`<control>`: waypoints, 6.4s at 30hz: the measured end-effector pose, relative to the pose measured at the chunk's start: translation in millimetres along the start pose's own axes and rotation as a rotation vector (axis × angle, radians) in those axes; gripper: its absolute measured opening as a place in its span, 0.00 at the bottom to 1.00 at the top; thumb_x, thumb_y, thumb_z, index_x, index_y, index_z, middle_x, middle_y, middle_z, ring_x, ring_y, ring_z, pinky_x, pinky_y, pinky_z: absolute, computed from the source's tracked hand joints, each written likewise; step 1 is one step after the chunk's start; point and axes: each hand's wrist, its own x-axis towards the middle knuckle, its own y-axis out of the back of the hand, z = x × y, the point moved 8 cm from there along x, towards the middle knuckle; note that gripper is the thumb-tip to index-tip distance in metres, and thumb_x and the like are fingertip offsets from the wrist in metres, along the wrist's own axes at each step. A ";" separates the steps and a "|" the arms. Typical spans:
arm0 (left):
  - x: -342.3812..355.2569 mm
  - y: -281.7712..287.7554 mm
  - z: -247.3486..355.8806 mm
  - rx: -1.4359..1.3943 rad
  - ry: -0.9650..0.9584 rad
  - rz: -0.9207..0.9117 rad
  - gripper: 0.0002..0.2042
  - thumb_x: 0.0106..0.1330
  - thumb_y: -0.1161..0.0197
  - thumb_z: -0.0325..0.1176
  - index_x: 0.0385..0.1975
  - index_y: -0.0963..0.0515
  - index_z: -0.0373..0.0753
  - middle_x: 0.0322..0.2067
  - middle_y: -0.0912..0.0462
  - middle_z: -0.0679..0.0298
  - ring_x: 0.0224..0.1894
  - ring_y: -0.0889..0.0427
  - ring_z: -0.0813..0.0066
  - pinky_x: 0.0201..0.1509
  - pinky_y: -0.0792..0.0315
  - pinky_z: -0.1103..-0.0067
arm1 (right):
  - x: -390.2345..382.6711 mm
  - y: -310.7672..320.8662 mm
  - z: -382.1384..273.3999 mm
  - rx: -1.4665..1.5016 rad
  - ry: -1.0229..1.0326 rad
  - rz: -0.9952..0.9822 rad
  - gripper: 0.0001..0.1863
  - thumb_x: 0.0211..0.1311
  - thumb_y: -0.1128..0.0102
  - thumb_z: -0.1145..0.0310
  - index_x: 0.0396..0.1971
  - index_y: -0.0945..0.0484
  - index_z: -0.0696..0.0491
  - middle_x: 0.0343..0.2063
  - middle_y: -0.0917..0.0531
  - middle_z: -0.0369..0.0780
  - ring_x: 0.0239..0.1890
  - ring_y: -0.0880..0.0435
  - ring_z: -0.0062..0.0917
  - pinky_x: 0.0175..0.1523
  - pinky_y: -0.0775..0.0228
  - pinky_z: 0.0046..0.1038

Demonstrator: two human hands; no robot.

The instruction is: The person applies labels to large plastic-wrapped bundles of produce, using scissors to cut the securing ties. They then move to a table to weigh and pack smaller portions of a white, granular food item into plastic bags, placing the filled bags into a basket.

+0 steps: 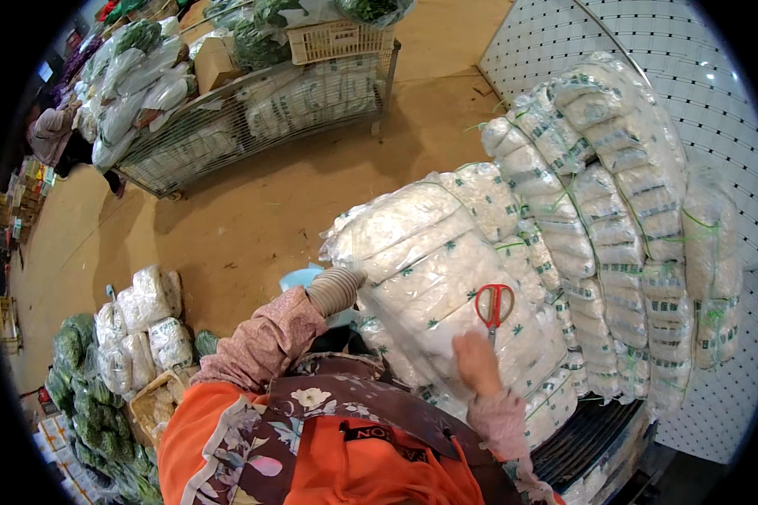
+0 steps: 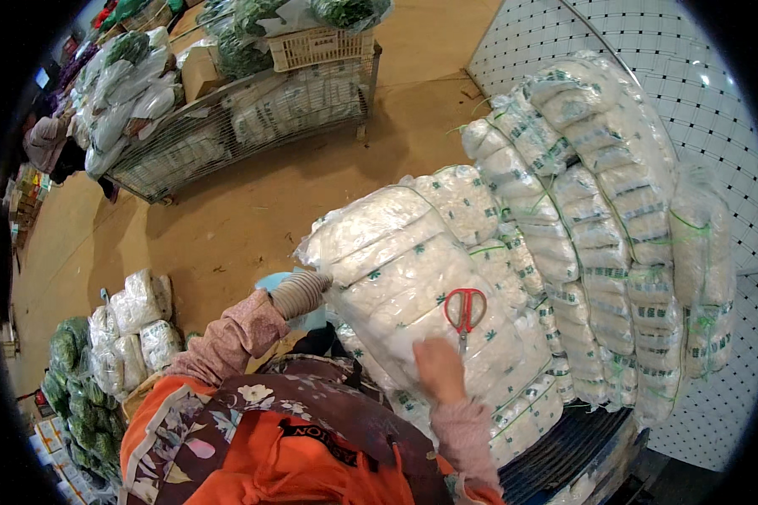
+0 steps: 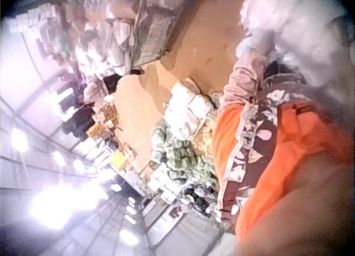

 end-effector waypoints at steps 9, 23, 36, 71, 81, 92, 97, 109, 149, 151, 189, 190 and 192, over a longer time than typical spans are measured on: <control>21.1 43.2 -31.2 -0.506 0.429 0.013 0.26 0.65 0.54 0.48 0.51 0.32 0.29 0.46 0.26 0.45 0.51 0.28 0.55 0.55 0.36 0.72 | 193.6 45.8 -75.8 0.347 0.659 0.484 0.19 0.61 0.55 0.68 0.49 0.30 0.61 0.53 0.30 0.51 0.58 0.33 0.40 0.62 0.45 0.34; 48.9 48.0 -41.3 -0.251 0.090 0.006 0.16 0.61 0.52 0.38 0.48 0.31 0.42 0.36 0.23 0.50 0.41 0.26 0.56 0.49 0.33 0.72 | 223.7 87.8 -9.7 0.374 0.489 0.828 0.17 0.56 0.46 0.77 0.47 0.27 0.57 0.37 0.20 0.48 0.38 0.19 0.37 0.42 0.27 0.29; 38.7 58.7 -29.8 -0.162 -0.386 0.285 0.22 0.46 0.46 0.17 0.44 0.29 0.42 0.43 0.25 0.48 0.48 0.26 0.53 0.48 0.30 0.69 | 210.1 36.1 -70.4 -0.232 0.398 0.490 0.27 0.56 0.51 0.50 0.57 0.34 0.42 0.62 0.41 0.45 0.67 0.53 0.40 0.60 0.60 0.60; -111.4 -19.4 27.3 -1.229 0.033 0.815 0.30 0.52 0.42 0.19 0.58 0.41 0.37 0.39 0.26 0.61 0.42 0.26 0.75 0.47 0.31 0.80 | 262.4 55.8 235.0 0.292 -0.013 0.580 0.16 0.46 0.36 0.59 0.28 0.19 0.57 0.20 0.19 0.43 0.22 0.20 0.31 0.31 0.31 0.30; -135.5 -1.7 75.1 -1.231 -0.141 0.795 0.36 0.50 0.39 0.21 0.61 0.46 0.40 0.43 0.27 0.61 0.45 0.27 0.77 0.49 0.33 0.80 | 60.6 -11.3 -68.6 1.184 0.427 -0.221 0.06 0.57 0.43 0.73 0.33 0.22 0.59 0.22 0.23 0.33 0.23 0.28 0.12 0.27 0.36 0.16; -162.3 -57.1 65.2 -1.531 0.002 0.346 0.19 0.52 0.39 0.26 0.47 0.28 0.35 0.38 0.21 0.67 0.40 0.24 0.80 0.44 0.29 0.81 | 36.6 6.9 -81.9 1.154 0.382 0.305 0.10 0.48 0.35 0.73 0.31 0.25 0.56 0.20 0.27 0.31 0.23 0.31 0.13 0.27 0.39 0.16; -152.2 -57.0 62.9 -1.329 -0.071 0.429 0.18 0.54 0.41 0.27 0.46 0.27 0.35 0.33 0.22 0.68 0.35 0.25 0.83 0.39 0.28 0.81 | 0.0 38.8 -134.8 0.449 0.748 0.496 0.13 0.41 0.34 0.73 0.32 0.21 0.55 0.27 0.21 0.39 0.33 0.24 0.30 0.38 0.32 0.28; -129.0 -72.6 66.4 -1.232 -0.008 0.118 0.28 0.49 0.41 0.23 0.54 0.36 0.32 0.32 0.23 0.63 0.32 0.26 0.79 0.33 0.30 0.81 | 152.8 18.8 56.4 1.618 0.275 0.229 0.20 0.65 0.55 0.60 0.45 0.28 0.61 0.37 0.21 0.44 0.41 0.22 0.25 0.46 0.30 0.24; -143.9 -9.3 67.5 -1.425 -0.219 0.673 0.36 0.48 0.38 0.20 0.61 0.45 0.38 0.44 0.26 0.61 0.45 0.25 0.74 0.49 0.30 0.78 | 40.9 -19.1 -80.9 1.424 0.265 -0.018 0.07 0.58 0.42 0.68 0.30 0.23 0.58 0.18 0.29 0.27 0.19 0.38 0.08 0.22 0.48 0.14; -148.2 -22.4 68.0 -1.529 -0.194 0.552 0.33 0.49 0.38 0.21 0.58 0.41 0.36 0.44 0.25 0.61 0.44 0.24 0.75 0.49 0.30 0.78 | 37.3 -14.9 -82.5 1.480 0.241 0.001 0.06 0.58 0.42 0.70 0.30 0.23 0.58 0.17 0.30 0.27 0.18 0.39 0.07 0.21 0.49 0.13; -245.2 -27.4 8.7 0.079 0.383 0.714 0.15 0.56 0.39 0.36 0.37 0.22 0.30 0.34 0.19 0.56 0.35 0.22 0.73 0.39 0.27 0.74 | 60.8 -51.6 -17.2 1.216 0.269 -0.339 0.10 0.64 0.54 0.71 0.40 0.27 0.58 0.44 0.23 0.40 0.42 0.23 0.23 0.44 0.31 0.25; -249.1 -32.3 2.7 -0.399 0.327 0.709 0.15 0.57 0.40 0.36 0.39 0.23 0.30 0.35 0.20 0.57 0.35 0.21 0.74 0.39 0.27 0.76 | 47.6 -47.7 -38.7 1.208 0.372 -0.357 0.11 0.64 0.54 0.70 0.42 0.28 0.59 0.44 0.24 0.41 0.44 0.24 0.24 0.46 0.31 0.25; -247.7 -47.0 13.0 -1.330 0.167 0.621 0.15 0.59 0.41 0.34 0.42 0.25 0.31 0.37 0.20 0.59 0.36 0.21 0.75 0.41 0.26 0.79 | 9.4 -32.3 -92.5 1.207 0.581 -0.402 0.14 0.63 0.52 0.67 0.44 0.28 0.59 0.46 0.24 0.42 0.48 0.25 0.26 0.49 0.33 0.27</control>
